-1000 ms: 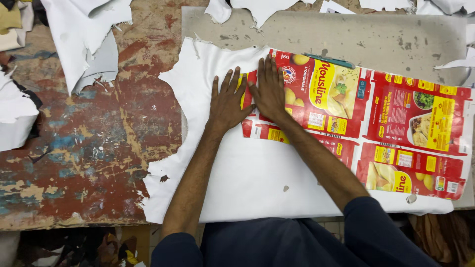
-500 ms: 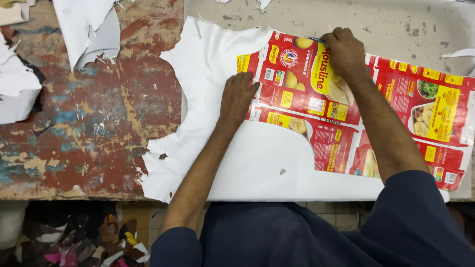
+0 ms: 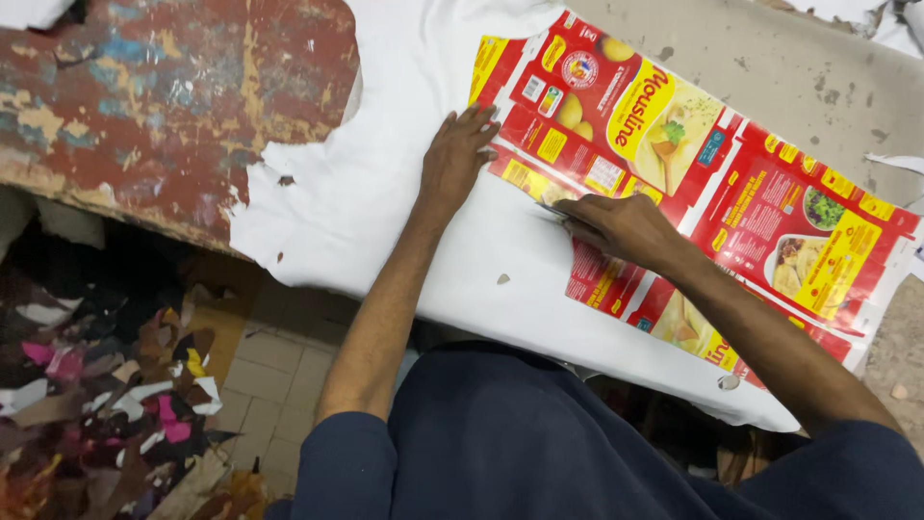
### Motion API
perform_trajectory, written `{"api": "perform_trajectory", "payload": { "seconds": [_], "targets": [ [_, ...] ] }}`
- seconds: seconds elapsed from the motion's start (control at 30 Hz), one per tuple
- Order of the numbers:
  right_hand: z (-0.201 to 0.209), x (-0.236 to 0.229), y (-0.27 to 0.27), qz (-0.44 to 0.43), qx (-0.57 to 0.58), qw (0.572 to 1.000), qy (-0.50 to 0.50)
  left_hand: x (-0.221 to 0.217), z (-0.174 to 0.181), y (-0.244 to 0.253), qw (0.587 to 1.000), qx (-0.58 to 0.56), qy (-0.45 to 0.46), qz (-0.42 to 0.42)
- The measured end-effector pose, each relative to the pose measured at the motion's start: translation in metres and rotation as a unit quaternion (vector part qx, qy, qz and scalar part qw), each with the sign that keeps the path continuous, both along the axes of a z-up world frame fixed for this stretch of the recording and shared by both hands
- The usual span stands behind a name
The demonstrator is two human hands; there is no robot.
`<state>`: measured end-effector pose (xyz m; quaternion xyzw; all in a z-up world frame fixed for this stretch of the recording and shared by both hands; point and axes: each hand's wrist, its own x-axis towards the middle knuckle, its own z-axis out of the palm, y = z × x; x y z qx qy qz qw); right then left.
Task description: The person places a printed paper template on a large white fabric sheet and uses a utility knife to cut the fabric along the template's edges. After cutting, the person removes the template and adjusts the fabric pieces on the work surface.
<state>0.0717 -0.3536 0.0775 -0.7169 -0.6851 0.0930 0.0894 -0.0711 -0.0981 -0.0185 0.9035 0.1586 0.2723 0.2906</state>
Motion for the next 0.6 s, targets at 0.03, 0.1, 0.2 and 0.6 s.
{"api": "perform_trajectory", "payload": {
  "seconds": [0.03, 0.1, 0.2, 0.6],
  "targets": [
    [-0.006, -0.007, 0.002, 0.011, 0.011, 1.000, 0.001, 0.000, -0.004, -0.005, 1.000, 0.000, 0.004, 0.011],
    [-0.020, -0.014, 0.013, 0.038, 0.036, 0.999, 0.006, 0.001, -0.011, -0.011, 0.999, 0.019, 0.010, 0.046],
    [-0.031, -0.012, 0.026, 0.053, 0.085, 0.994, -0.043, -0.003, -0.014, -0.016, 0.996, 0.042, 0.012, 0.078],
    [-0.037, -0.010, 0.030, 0.051, 0.082, 0.995, -0.014, -0.001, -0.014, -0.020, 0.995, 0.035, 0.002, 0.093]
  ]
}}
